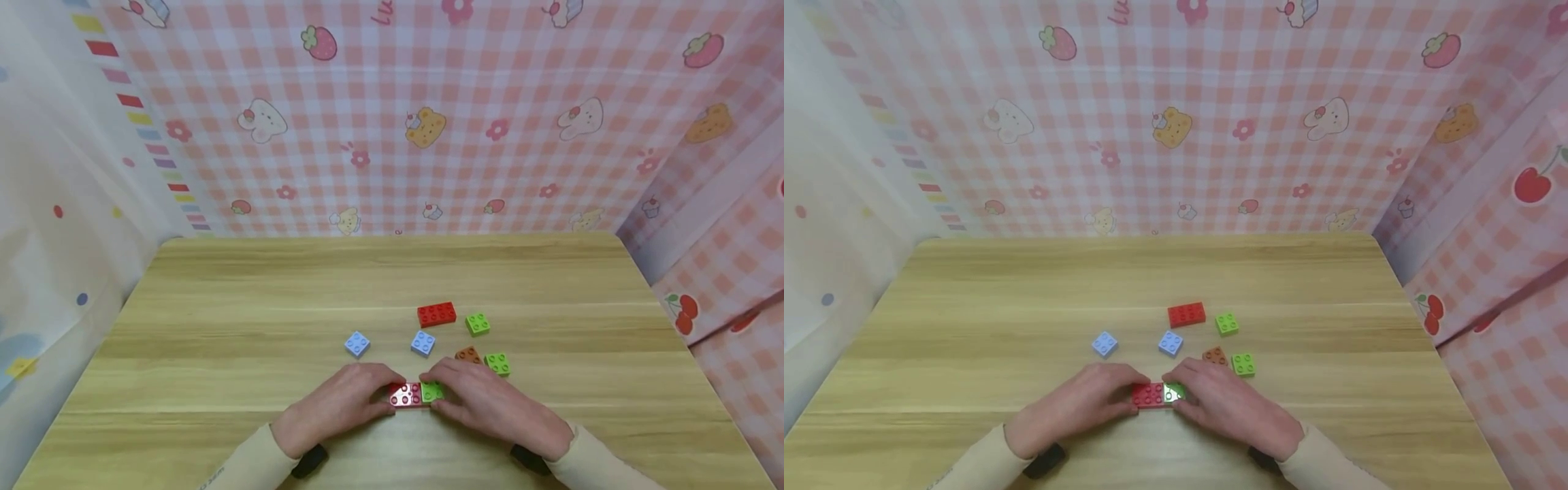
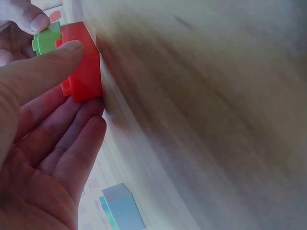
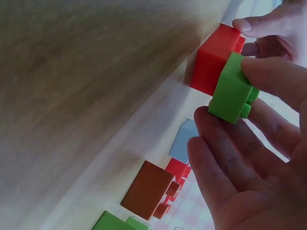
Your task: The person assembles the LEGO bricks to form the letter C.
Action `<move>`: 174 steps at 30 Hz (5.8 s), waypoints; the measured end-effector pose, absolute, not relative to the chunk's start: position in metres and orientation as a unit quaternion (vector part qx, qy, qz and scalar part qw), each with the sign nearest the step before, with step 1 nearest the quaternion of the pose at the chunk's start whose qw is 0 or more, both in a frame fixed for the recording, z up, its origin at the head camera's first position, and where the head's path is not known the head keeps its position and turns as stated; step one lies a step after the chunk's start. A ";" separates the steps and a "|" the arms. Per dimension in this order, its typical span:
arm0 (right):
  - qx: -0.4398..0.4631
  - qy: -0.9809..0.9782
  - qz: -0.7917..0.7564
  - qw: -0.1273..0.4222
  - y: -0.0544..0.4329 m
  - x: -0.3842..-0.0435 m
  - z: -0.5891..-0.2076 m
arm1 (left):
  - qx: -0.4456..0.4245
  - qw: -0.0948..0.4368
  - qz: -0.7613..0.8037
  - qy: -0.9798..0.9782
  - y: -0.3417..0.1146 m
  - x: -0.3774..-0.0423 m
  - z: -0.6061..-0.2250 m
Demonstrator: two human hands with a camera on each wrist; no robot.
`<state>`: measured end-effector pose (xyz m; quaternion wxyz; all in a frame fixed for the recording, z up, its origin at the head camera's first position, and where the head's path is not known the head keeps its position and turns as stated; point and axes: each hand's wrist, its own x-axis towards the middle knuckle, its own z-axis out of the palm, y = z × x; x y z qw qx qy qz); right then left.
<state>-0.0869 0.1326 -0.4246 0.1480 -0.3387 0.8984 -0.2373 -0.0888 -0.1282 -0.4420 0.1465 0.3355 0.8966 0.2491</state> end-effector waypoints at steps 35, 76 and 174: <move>-0.327 0.904 -0.232 0.147 0.133 -0.085 -0.427 | 0.362 0.148 0.255 0.884 -0.139 -0.081 -0.442; -0.327 0.904 -0.230 0.154 0.136 -0.082 -0.428 | 0.334 0.060 0.281 0.898 -0.188 -0.130 -0.440; -0.330 0.902 -0.243 0.136 0.135 -0.084 -0.431 | 0.306 0.126 0.317 0.889 -0.140 -0.080 -0.442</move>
